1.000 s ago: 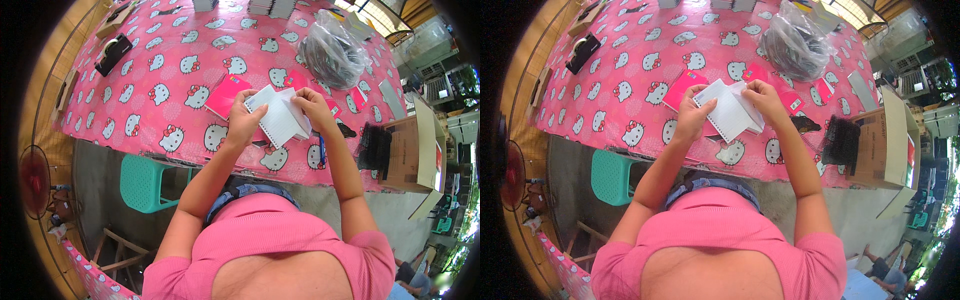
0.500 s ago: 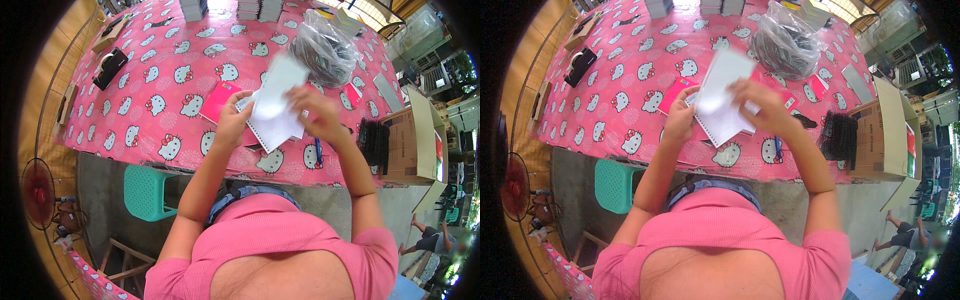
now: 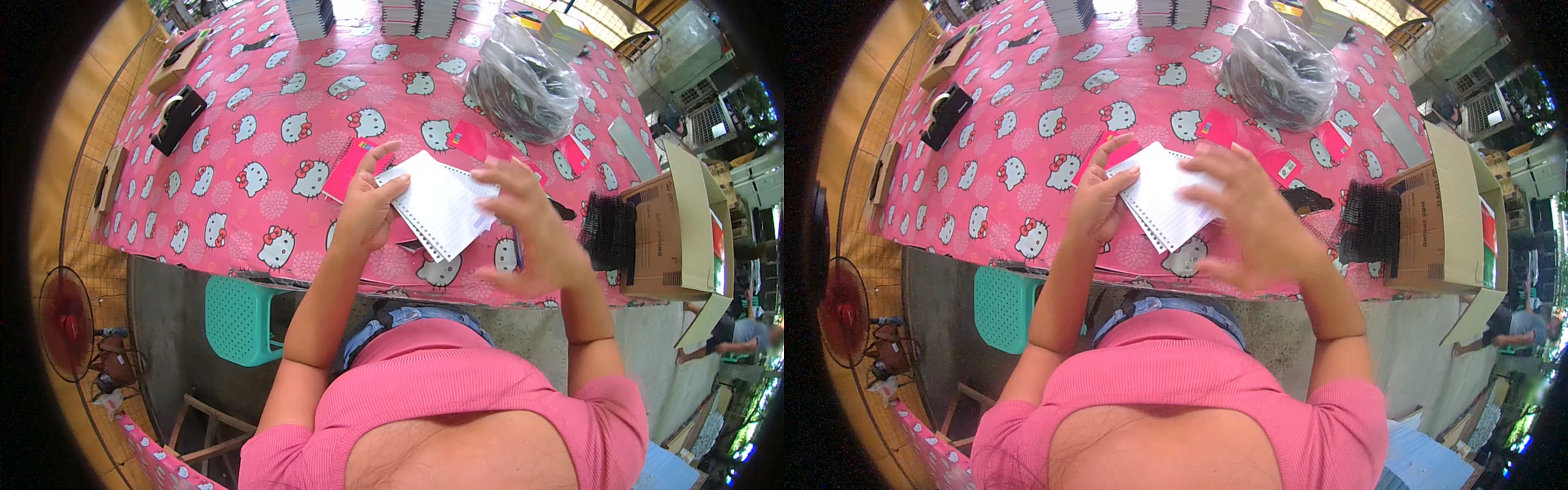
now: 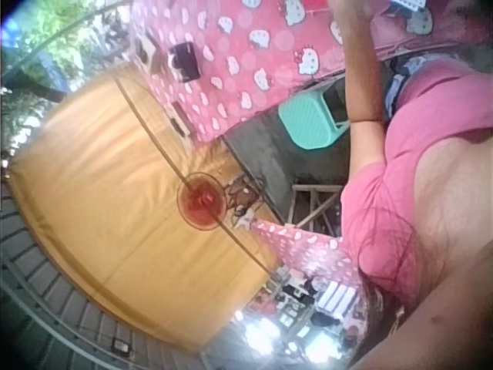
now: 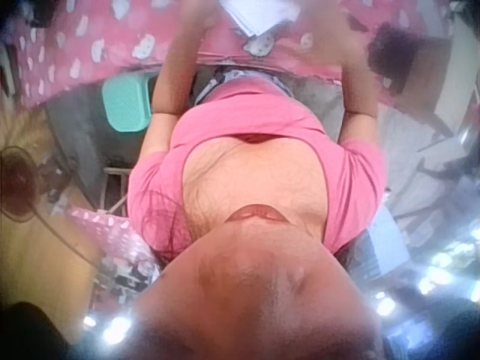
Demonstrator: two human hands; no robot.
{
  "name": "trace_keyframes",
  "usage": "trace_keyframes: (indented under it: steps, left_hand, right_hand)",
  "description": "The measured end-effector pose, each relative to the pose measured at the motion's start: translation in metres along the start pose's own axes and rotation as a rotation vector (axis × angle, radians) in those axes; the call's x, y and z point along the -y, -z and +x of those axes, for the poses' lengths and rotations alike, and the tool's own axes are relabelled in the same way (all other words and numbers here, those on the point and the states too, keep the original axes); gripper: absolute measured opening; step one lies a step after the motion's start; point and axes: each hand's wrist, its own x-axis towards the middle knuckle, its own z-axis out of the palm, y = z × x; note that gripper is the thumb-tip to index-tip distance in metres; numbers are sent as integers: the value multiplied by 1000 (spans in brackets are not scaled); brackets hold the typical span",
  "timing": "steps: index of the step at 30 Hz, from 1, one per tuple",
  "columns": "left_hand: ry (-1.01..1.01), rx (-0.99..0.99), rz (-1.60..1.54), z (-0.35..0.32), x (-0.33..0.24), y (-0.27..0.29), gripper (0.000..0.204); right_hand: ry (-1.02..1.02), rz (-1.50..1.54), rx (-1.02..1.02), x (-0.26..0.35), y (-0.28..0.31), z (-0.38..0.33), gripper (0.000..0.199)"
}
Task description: The person assembles notebooks by threading wire coils into pre-punched holes in paper and covers, then using pliers to trim and secure the coil ends.
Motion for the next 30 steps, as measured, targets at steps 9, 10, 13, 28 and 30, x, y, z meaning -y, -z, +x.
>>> trace_keyframes:
  steps: [9, 10, 13, 28, 30]
  left_hand:
    - [-390, 2, 413, 10, 18, -29, 51]
    - [-515, -5, 535, 17, 21, -32, 49]
    - [-400, 128, 578, 30, 28, -10, 29]
    - [-527, 247, 612, 43, 24, 3, 19]
    - [-585, 280, 681, 40, 20, -2, 19]
  right_hand:
    - [-437, 484, -814, -74, -30, -23, 34]
    - [-435, 477, -830, -83, -31, -29, 34]
    - [-612, -70, -497, -91, -22, -41, 39]
    - [-1261, -832, -160, -222, 113, -135, 52]
    - [-1064, -920, -392, -209, 119, -153, 45]
